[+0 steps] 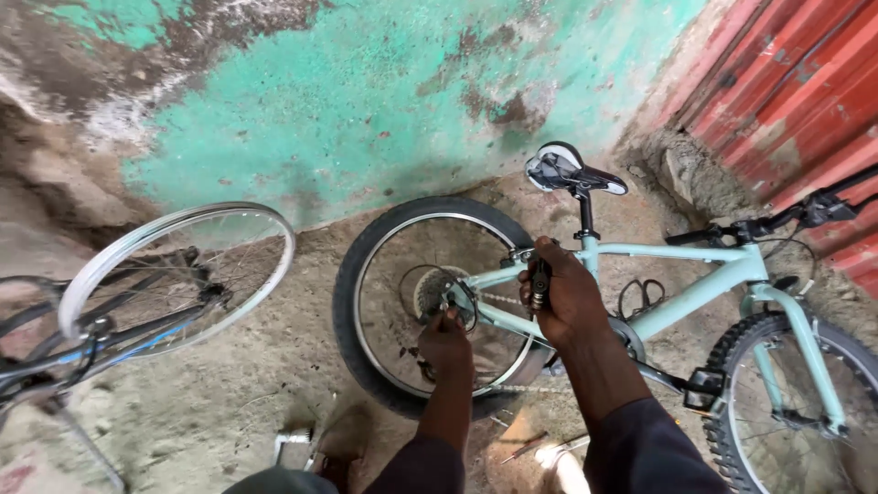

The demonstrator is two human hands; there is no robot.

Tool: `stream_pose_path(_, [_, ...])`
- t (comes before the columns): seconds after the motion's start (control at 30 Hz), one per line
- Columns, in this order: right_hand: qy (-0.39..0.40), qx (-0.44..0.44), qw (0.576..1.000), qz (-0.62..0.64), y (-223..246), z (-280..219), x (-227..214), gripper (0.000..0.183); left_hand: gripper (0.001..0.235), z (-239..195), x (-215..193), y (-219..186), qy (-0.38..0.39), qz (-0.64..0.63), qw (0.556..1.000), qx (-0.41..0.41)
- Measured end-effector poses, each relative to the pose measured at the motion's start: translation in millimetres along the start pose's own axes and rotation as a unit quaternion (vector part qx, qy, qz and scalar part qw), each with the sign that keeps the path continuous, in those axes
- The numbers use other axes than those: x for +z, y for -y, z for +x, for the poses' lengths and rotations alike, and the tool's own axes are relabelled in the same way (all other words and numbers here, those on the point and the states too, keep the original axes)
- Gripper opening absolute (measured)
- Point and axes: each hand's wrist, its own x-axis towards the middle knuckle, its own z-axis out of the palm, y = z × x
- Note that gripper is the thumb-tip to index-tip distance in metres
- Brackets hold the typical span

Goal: The person works on the rear derailleur of a light blue bicycle, using pliers to adjust the cable and a wrench to tighten bolts. They manipulate the derailleur mechanism and chain while the bike is positioned upside down.

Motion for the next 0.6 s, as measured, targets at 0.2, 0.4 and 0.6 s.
stream_pose_path(0.2, [-0.028,-0.008,0.989,-0.146,-38.9,15.3,-0.7,0.030,0.033,-45.0,-32.9,-96.8,0.006,-0.508,0.840,-0.189])
stream_pose_path(0.4, [0.012,-0.018,0.948,-0.316,-76.8,26.7,2.6,0.046,0.015,-63.6,-51.0,-118.8,-0.010,0.077,0.980,0.184])
stream_pose_path(0.6, [0.030,-0.075,0.875,-0.477,-111.8,38.2,-18.4,0.044,0.012,-60.0,-70.2,-97.4,-0.009,0.135,0.967,0.217])
